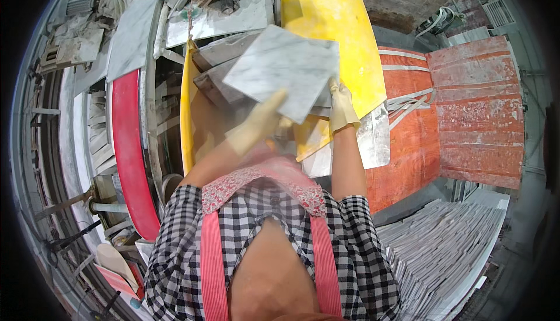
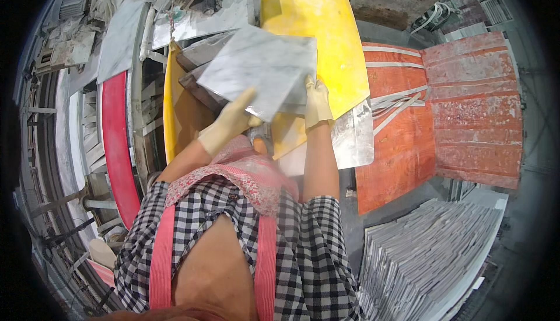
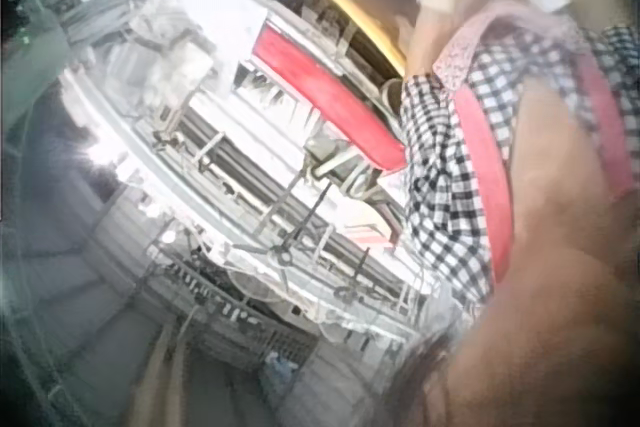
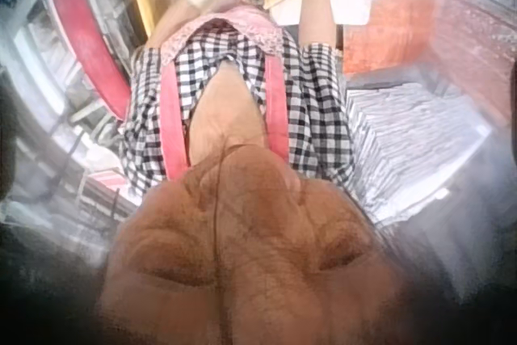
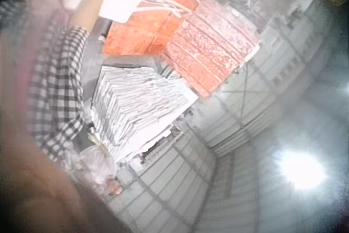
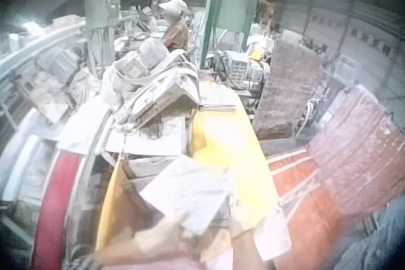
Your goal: The person repeatedly rubs rectangular tiles against a yellow conveyor belt surface, flipping them to treat both sides. They handle tiles one at a time, stacking finished pieces on the belt and occasionally moving a red stool to adjust their position.
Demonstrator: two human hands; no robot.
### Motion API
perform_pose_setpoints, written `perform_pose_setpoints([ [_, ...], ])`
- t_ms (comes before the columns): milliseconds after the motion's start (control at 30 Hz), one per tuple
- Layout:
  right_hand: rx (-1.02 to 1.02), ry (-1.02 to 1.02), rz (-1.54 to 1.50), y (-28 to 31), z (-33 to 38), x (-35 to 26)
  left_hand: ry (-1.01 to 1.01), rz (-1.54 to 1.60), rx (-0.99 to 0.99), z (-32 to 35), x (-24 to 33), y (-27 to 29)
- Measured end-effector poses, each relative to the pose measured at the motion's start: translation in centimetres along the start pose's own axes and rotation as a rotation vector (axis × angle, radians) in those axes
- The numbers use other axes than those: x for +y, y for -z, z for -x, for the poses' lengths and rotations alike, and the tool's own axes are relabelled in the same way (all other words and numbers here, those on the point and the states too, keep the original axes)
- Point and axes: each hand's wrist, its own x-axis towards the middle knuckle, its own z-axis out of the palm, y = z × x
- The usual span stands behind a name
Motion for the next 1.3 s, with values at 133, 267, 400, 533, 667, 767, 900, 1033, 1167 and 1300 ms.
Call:
perform_pose_setpoints([
  [133,-0.041,-0.061,-0.143,-0.3,1.5,-1.1,-0.071,-0.217,0.067,-2.7,-3.6,-2.5],
  [267,-0.023,-0.007,-0.244,0.8,3.2,-1.1,0.013,-0.326,0.148,-2.4,-4.6,-2.8],
  [400,-0.092,-0.047,-0.305,1.8,2.8,0.2,0.352,-0.553,0.239,-2.1,-4.4,-1.9],
  [533,-0.13,0.17,0.042,2.2,2.4,0.8,0.399,-0.313,0.21,-3.1,-5.4,-2.0],
  [667,-0.11,-0.016,-0.346,1.6,3.8,-1.3,0.43,-0.271,0.202,-4.0,-5.8,-1.4],
  [767,-0.059,-0.024,0.117,0.3,5.1,-3.9,0.464,-0.285,0.196,-4.2,-5.6,-1.6],
  [900,0.022,-0.16,0.123,-1.4,6.0,-6.2,0.474,-0.455,0.138,-2.7,-3.2,-3.1],
  [1033,0.11,-0.108,0.177,-1.9,6.2,-6.8,0.411,-0.892,-0.061,-0.4,3.4,-0.2],
  [1167,0.059,-0.083,0.207,-1.7,6.7,-6.8,-0.571,-1.016,0.232,-3.4,6.9,7.8],
  [1300,0.056,0.017,0.187,-1.9,7.1,-6.0,-0.233,-0.751,0.376,-8.8,2.9,11.2],
])
